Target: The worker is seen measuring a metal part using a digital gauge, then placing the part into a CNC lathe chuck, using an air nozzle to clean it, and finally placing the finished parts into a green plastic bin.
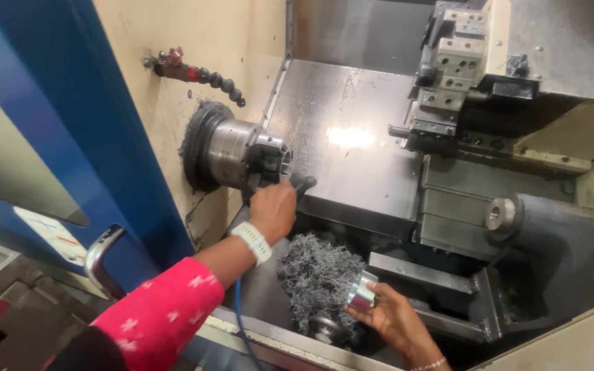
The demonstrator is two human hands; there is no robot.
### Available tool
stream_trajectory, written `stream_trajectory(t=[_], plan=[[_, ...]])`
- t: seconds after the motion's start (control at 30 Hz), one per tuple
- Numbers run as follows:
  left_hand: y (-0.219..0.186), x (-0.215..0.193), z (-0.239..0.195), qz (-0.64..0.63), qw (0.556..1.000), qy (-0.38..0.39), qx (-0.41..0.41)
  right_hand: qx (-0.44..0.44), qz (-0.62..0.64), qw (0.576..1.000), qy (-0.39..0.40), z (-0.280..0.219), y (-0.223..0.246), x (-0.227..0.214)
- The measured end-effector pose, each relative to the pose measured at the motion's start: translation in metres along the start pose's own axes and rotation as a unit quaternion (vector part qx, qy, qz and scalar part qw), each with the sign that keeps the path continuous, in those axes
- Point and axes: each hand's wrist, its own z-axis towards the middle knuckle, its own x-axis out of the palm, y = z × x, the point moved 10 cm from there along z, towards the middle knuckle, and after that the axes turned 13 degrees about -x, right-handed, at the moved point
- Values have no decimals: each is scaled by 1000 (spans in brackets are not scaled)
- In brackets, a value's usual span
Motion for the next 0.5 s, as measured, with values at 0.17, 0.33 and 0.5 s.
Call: stream_trajectory(t=[0.17,0.33,0.5], plan=[[0,-24,-23,27,998,44,45,8,-90,995,-43,-15,8,-25],[-5,-41,0,8,1000,22,20,-3,-129,991,-37,-19,12,-25],[6,-21,-24,18,999,23,27,-2,-133,991,1,-16,12,-9]])
